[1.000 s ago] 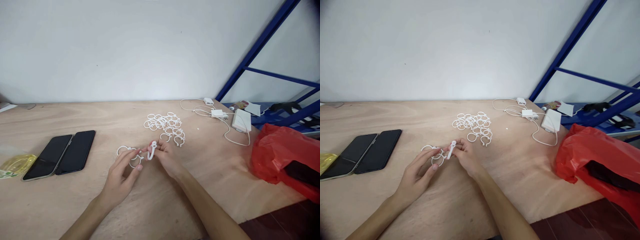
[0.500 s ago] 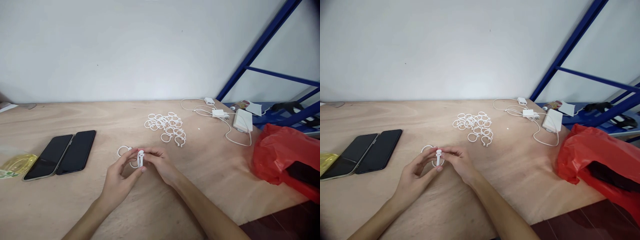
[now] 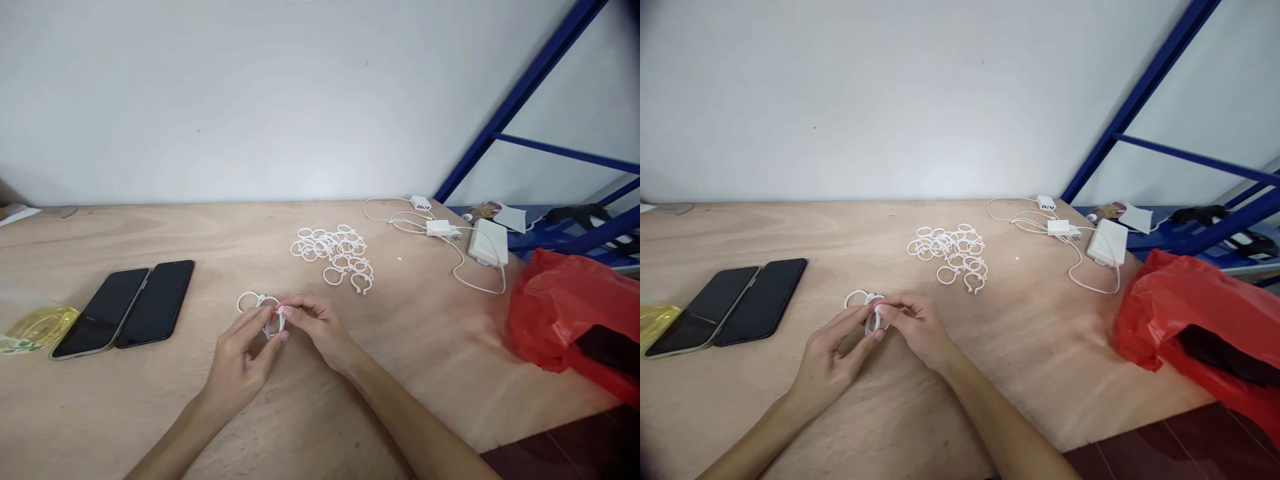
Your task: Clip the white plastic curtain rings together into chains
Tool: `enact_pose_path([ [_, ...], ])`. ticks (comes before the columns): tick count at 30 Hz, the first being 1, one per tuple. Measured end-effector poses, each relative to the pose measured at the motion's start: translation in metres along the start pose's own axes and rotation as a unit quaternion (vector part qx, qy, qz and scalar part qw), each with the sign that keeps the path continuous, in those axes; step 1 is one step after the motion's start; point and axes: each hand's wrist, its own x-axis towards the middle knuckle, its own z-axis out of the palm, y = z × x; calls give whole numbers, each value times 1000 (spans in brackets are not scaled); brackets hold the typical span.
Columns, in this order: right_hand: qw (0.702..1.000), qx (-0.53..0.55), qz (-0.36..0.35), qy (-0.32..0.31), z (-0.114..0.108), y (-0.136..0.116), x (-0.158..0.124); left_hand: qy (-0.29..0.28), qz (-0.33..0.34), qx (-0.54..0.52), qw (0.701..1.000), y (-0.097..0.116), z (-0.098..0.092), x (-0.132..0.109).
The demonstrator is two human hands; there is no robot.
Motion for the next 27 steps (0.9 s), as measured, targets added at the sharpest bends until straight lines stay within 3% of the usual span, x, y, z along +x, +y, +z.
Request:
enact_pose_path([
  [6, 998, -51, -25, 4, -2, 2, 1, 10, 39, 13, 999, 0, 2, 0],
  [9, 973, -208, -65, 74, -10, -1, 1, 26, 59, 49, 997, -5, 2, -1],
  [10, 946, -289, -92, 118, -15, -2, 2, 28, 61, 71, 995, -7, 2, -1],
  [12, 861, -450, -129, 198, -28, -4, 4, 21, 60, 122, 991, -11, 2, -1],
  [14, 781, -570, -114, 227, -40, -5, 6, 13, 53, 167, 984, -14, 2, 0],
  [15, 754, -610, -92, 223, -45, -5, 7, 9, 49, 183, 982, -14, 2, 0],
  [17, 730, -651, -57, 201, -52, -4, 8, 3, 43, 200, 979, -14, 2, 1],
  [19, 733, -653, -51, 185, -54, -1, 8, 3, 41, 200, 979, -12, 2, 2],
  [21, 754, -628, -65, 181, -53, 2, 9, 12, 42, 189, 981, -11, 2, 2],
  [25, 841, -496, -132, 172, -42, 2, 8, 39, 37, 154, 987, -10, 1, 3],
  [27, 894, -407, -137, 132, -34, -1, 7, 37, 11, 133, 990, -10, 0, 3],
])
